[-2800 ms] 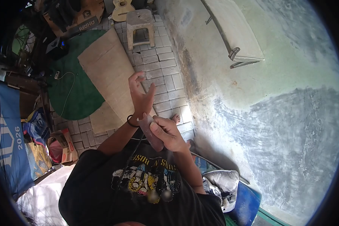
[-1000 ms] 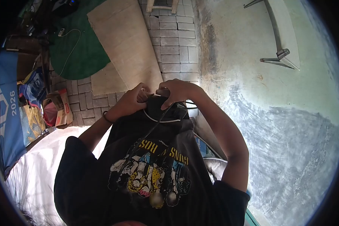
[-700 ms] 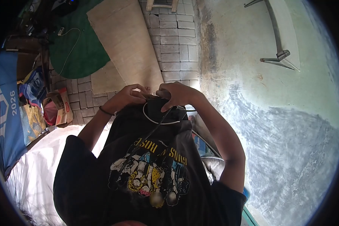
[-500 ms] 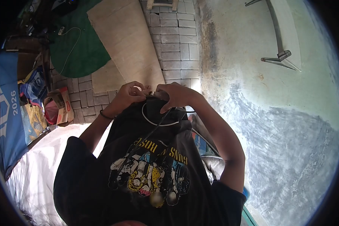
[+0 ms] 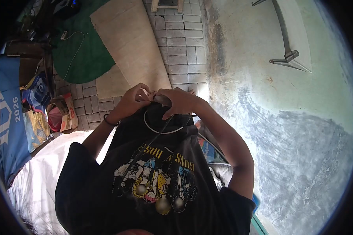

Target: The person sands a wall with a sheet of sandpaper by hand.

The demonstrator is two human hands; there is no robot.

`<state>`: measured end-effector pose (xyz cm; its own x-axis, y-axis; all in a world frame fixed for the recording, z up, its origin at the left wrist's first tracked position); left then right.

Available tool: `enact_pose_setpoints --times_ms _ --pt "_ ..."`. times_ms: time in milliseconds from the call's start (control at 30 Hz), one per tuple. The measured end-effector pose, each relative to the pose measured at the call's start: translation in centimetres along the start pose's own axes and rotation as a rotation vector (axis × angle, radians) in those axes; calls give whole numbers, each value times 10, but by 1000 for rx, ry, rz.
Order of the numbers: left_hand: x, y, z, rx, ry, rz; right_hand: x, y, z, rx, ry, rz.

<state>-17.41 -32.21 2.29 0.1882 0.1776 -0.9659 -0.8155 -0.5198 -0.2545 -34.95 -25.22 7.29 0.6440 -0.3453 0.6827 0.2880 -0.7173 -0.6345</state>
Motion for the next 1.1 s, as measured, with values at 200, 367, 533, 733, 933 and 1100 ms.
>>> enact_pose_setpoints --times_ms 200,367,533,733,933,1100 --pt "17 -3 3 169 50 -13 -20 -1 4 50 -4 96" --pt "54 19 9 319 65 -64 -12 -21 -12 -21 132 88" --pt "53 48 25 641 173 -143 -29 -41 -29 -178 364 105" --pt "51 51 49 865 299 -61 -37 -66 -50 -420 299 168" --pt "35 38 53 964 502 -97 -20 -61 -31 -437 185 157" --pt "49 36 35 580 237 -47 -8 -54 -14 -355 92 69"
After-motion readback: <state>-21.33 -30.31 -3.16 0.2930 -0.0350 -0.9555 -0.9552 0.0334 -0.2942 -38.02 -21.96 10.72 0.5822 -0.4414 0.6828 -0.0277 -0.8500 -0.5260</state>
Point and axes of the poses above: each hand's wrist, its own y-axis towards the middle knuckle, its own z-axis out of the palm, x = y × z, the point moved 5 cm from there along y, towards the middle knuckle, and after that the axes turned 9 degrees about z, right-handed, at the moved point
